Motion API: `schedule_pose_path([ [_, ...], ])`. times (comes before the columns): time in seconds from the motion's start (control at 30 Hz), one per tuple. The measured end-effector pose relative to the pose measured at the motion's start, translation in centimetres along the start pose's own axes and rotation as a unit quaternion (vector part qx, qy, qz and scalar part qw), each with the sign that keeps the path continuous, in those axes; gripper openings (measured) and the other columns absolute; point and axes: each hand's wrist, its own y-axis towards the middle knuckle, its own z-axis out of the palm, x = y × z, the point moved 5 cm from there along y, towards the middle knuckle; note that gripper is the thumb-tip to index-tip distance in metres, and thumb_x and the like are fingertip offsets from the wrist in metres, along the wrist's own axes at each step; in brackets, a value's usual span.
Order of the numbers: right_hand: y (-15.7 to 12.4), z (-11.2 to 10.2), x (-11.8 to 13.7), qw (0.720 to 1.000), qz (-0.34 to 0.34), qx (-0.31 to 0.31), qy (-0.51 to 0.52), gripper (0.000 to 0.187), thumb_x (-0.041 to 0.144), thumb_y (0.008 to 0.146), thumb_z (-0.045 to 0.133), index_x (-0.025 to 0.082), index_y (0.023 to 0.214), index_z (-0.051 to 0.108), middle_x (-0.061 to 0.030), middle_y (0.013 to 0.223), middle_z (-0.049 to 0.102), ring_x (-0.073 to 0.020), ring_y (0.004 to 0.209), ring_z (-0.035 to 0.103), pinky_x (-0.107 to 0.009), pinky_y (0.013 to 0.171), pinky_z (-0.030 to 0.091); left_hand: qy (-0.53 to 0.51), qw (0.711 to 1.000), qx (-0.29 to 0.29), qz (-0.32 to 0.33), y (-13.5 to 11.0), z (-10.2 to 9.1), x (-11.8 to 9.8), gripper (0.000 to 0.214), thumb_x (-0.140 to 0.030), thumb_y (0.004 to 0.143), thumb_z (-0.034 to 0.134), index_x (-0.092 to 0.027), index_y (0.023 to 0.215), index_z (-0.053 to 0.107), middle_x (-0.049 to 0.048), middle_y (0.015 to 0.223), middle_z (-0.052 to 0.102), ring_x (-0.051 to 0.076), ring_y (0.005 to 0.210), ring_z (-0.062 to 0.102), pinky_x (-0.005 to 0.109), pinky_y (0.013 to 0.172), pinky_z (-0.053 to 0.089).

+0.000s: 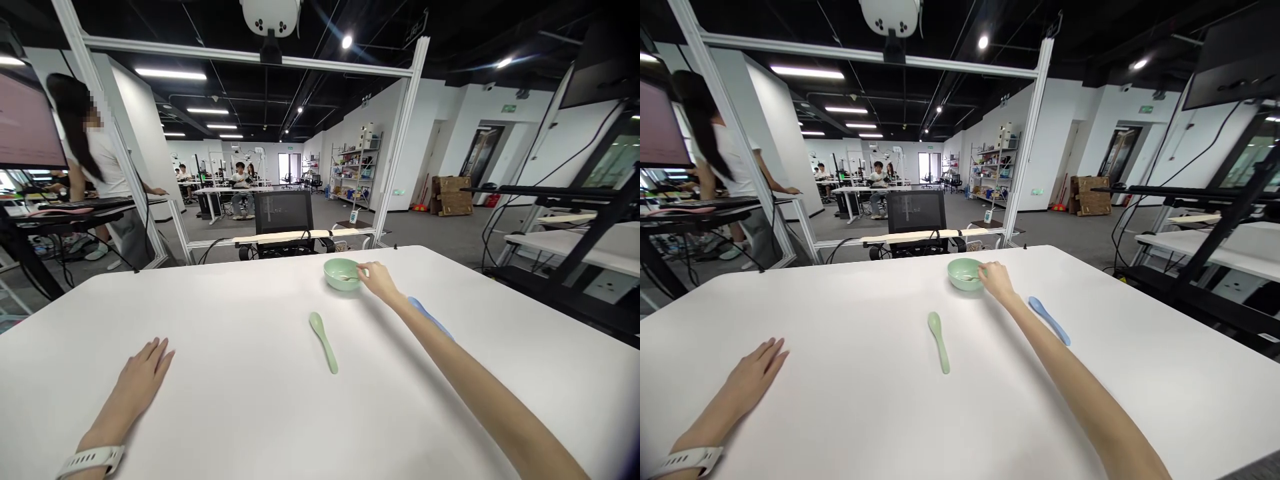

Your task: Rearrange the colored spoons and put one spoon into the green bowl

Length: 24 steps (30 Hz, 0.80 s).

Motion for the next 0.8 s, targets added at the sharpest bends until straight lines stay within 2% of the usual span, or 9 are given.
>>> schedule_pose_path([
  [0.07, -1.8, -0.3, -1.4, 0.997, -0.004, -0.056, 0.051, 0.045, 0.028, 0.101, 0.042, 0.015, 0.128, 0.076, -0.0165, 0.127, 0.077, -0.0341, 0.121, 0.067, -0.046, 0.106, 0.048, 0.001, 1.0, -0.007, 0.006, 0.0, 0.1, 0.0, 0.078, -0.049, 0.095, 0.023, -0.004, 0.149, 0.055, 0.0236, 0.161, 0.053, 0.037, 0.152, 0.046, 0.057, 0.123, 0.038],
  [0.13, -4.1, 0.2, -2.9, 0.993, -0.008, -0.078, 0.088, 0.046, 0.031, 0.101, 0.042, 0.016, 0.131, 0.074, -0.0169, 0.128, 0.076, -0.0356, 0.121, 0.067, -0.051, 0.108, 0.048, 0.002, 1.0, -0.017, 0.009, 0.1, 0.1, 0.2, 0.077, -0.049, 0.095, 0.024, -0.005, 0.148, 0.057, 0.0234, 0.16, 0.054, 0.037, 0.15, 0.048, 0.057, 0.123, 0.038],
  [0.27, -9.0, 2.5, -5.1, 0.992, -0.032, -0.041, 0.112, 0.047, 0.035, 0.1, 0.043, 0.02, 0.137, 0.069, -0.0153, 0.137, 0.072, -0.0355, 0.131, 0.063, -0.055, 0.115, 0.046, 0.0, 1.0, -0.026, 0.002, 0.2, 0.2, 0.4, 0.073, -0.047, 0.093, 0.028, -0.008, 0.147, 0.059, 0.0209, 0.158, 0.057, 0.035, 0.15, 0.049, 0.055, 0.122, 0.039],
  [0.37, -11.5, 4.0, -6.1, 0.993, -0.041, -0.01, 0.111, 0.048, 0.037, 0.1, 0.046, 0.019, 0.139, 0.068, -0.0147, 0.147, 0.066, -0.0355, 0.141, 0.057, -0.056, 0.12, 0.043, -0.006, 0.999, -0.031, 0.0, 0.2, 0.1, 0.3, 0.072, -0.047, 0.092, 0.03, -0.01, 0.146, 0.06, 0.0202, 0.156, 0.059, 0.035, 0.148, 0.052, 0.055, 0.121, 0.041],
  [0.5, -12.6, 4.9, -6.9, 0.994, -0.029, 0.024, 0.107, 0.049, 0.04, 0.101, 0.045, 0.016, 0.134, 0.072, -0.0176, 0.147, 0.066, -0.0374, 0.143, 0.056, -0.056, 0.121, 0.044, -0.018, 0.999, -0.034, 0.0, 0.2, 0.1, 0.3, 0.075, -0.049, 0.091, 0.029, -0.008, 0.146, 0.06, 0.022, 0.157, 0.058, 0.036, 0.148, 0.051, 0.057, 0.121, 0.04],
  [0.8, -12.8, 4.7, -6.8, 0.994, -0.023, 0.039, 0.101, 0.053, 0.04, 0.104, 0.042, 0.011, 0.136, 0.072, -0.0198, 0.15, 0.062, -0.0375, 0.145, 0.054, -0.056, 0.122, 0.042, -0.004, 1.0, -0.009, 0.005, 0.4, 0.5, 0.8, 0.081, -0.053, 0.093, 0.023, -0.005, 0.151, 0.054, 0.0227, 0.162, 0.053, 0.037, 0.152, 0.046, 0.056, 0.124, 0.037],
])
